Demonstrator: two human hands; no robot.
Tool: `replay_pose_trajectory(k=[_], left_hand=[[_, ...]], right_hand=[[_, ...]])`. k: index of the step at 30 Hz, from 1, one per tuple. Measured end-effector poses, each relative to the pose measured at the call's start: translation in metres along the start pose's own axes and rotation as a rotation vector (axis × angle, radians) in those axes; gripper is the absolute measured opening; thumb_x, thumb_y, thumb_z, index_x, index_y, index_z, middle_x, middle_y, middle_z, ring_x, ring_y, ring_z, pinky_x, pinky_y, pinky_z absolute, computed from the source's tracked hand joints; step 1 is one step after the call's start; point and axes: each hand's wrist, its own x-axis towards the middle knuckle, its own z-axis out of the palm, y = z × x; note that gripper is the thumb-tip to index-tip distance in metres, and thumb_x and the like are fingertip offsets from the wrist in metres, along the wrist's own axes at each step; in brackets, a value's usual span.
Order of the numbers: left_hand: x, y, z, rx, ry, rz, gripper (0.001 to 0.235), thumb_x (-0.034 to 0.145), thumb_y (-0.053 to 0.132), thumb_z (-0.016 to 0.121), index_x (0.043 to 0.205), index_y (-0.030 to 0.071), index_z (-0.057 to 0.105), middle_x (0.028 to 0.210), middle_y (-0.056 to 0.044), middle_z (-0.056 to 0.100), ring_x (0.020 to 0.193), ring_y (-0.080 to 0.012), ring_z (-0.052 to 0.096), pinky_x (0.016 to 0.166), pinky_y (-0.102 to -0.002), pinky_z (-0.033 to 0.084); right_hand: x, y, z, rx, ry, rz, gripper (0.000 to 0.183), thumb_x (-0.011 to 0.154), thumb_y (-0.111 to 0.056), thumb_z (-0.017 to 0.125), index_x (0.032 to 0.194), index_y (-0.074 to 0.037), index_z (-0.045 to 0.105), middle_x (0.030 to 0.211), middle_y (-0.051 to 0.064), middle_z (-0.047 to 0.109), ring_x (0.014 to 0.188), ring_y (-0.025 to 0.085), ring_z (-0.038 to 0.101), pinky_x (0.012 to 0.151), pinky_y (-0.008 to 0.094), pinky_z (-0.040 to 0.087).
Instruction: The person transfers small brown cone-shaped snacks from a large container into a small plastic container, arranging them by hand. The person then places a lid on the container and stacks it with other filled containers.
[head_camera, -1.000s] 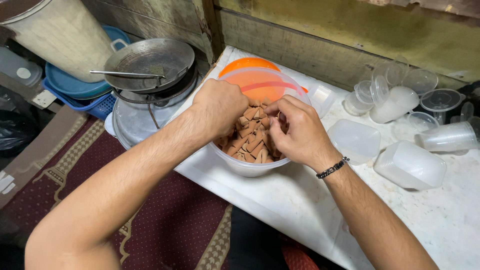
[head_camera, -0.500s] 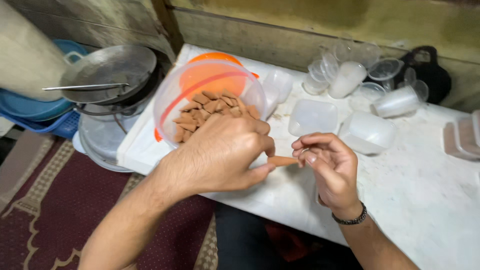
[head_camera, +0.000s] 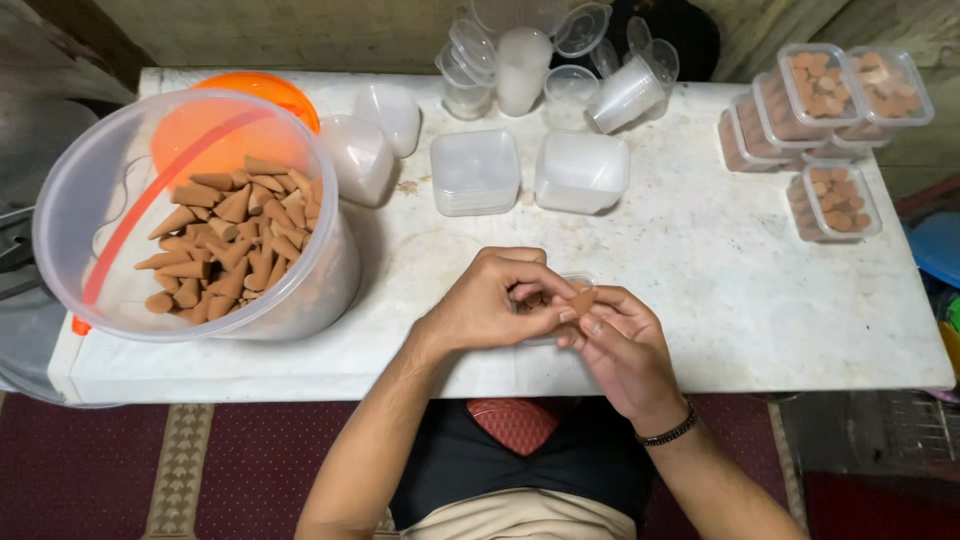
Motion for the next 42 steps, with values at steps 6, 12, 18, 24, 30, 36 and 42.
replay_pose_trajectory(k=[6, 12, 18, 24, 30, 36, 42], left_hand=[[-0.022, -0.029, 0.009, 0.015, 0.250, -0.029, 0.020, 0.086, 0.016, 0.079, 0.106, 0.014, 0.080, 0.063, 0.001, 0.047, 0.051, -0.0088, 0.048, 0.054, -0.025, 0.046], [-0.056, -0.070, 0.010, 0.200, 0.435, -0.111, 0.020, 0.086, 0.005, 0.073, 0.105, 0.010, 0.079, 0.064, -0.001, 0.052, 0.048, -0.0108, 0.049, 0.049, -0.025, 0.044], [-0.053, -0.064, 0.013, 0.179, 0.440, -0.117, 0.019, 0.088, 0.003, 0.071, 0.106, 0.006, 0.076, 0.066, -0.005, 0.054, 0.049, -0.0147, 0.051, 0.048, -0.028, 0.043], [-0.054, -0.065, 0.011, 0.170, 0.442, -0.143, 0.017, 0.090, 0.005, 0.071, 0.106, 0.007, 0.076, 0.066, -0.004, 0.055, 0.050, -0.0137, 0.052, 0.049, -0.028, 0.044], [-0.055, -0.066, 0.012, 0.160, 0.442, -0.157, 0.016, 0.091, 0.006, 0.070, 0.106, 0.007, 0.075, 0.066, -0.004, 0.055, 0.050, -0.0135, 0.051, 0.049, -0.028, 0.044], [-0.055, -0.066, 0.012, 0.174, 0.417, -0.148, 0.017, 0.090, 0.007, 0.071, 0.107, 0.008, 0.075, 0.067, -0.005, 0.055, 0.050, -0.0150, 0.053, 0.050, -0.029, 0.044], [-0.056, -0.061, 0.009, 0.186, 0.300, -0.197, 0.043, 0.082, 0.007, 0.075, 0.125, 0.009, 0.067, 0.076, -0.003, 0.055, 0.058, -0.0148, 0.053, 0.055, -0.030, 0.048]], right_hand=[[0.003, -0.022, -0.015, -0.259, 0.020, -0.041, 0.029, 0.092, 0.003, 0.063, 0.121, 0.007, 0.063, 0.104, 0.022, 0.072, 0.094, 0.025, 0.071, 0.074, 0.031, 0.060], [0.022, -0.060, -0.002, -1.264, -0.182, -0.297, 0.036, 0.079, 0.004, 0.079, 0.114, 0.001, 0.071, 0.092, 0.008, 0.073, 0.083, 0.018, 0.071, 0.064, 0.026, 0.056], [0.027, -0.059, 0.029, -1.623, -0.569, -0.377, 0.013, 0.085, -0.001, 0.073, 0.098, -0.004, 0.073, 0.087, 0.006, 0.068, 0.084, 0.023, 0.067, 0.068, 0.031, 0.056], [0.033, -0.055, 0.048, -1.758, -0.736, -0.345, 0.005, 0.090, -0.004, 0.070, 0.093, -0.003, 0.074, 0.087, 0.006, 0.066, 0.085, 0.023, 0.064, 0.071, 0.033, 0.053], [0.038, -0.051, 0.048, -1.772, -0.807, -0.256, 0.011, 0.091, -0.009, 0.069, 0.100, -0.006, 0.074, 0.093, 0.005, 0.067, 0.090, 0.023, 0.064, 0.074, 0.036, 0.052], [0.037, -0.051, 0.030, -1.830, -0.784, -0.227, 0.008, 0.092, -0.010, 0.067, 0.097, -0.009, 0.074, 0.091, 0.002, 0.065, 0.088, 0.021, 0.064, 0.073, 0.034, 0.052], [0.037, -0.035, 0.017, -1.835, -0.820, -0.285, 0.010, 0.093, -0.008, 0.065, 0.096, -0.006, 0.074, 0.089, 0.004, 0.064, 0.086, 0.022, 0.062, 0.070, 0.035, 0.050]])
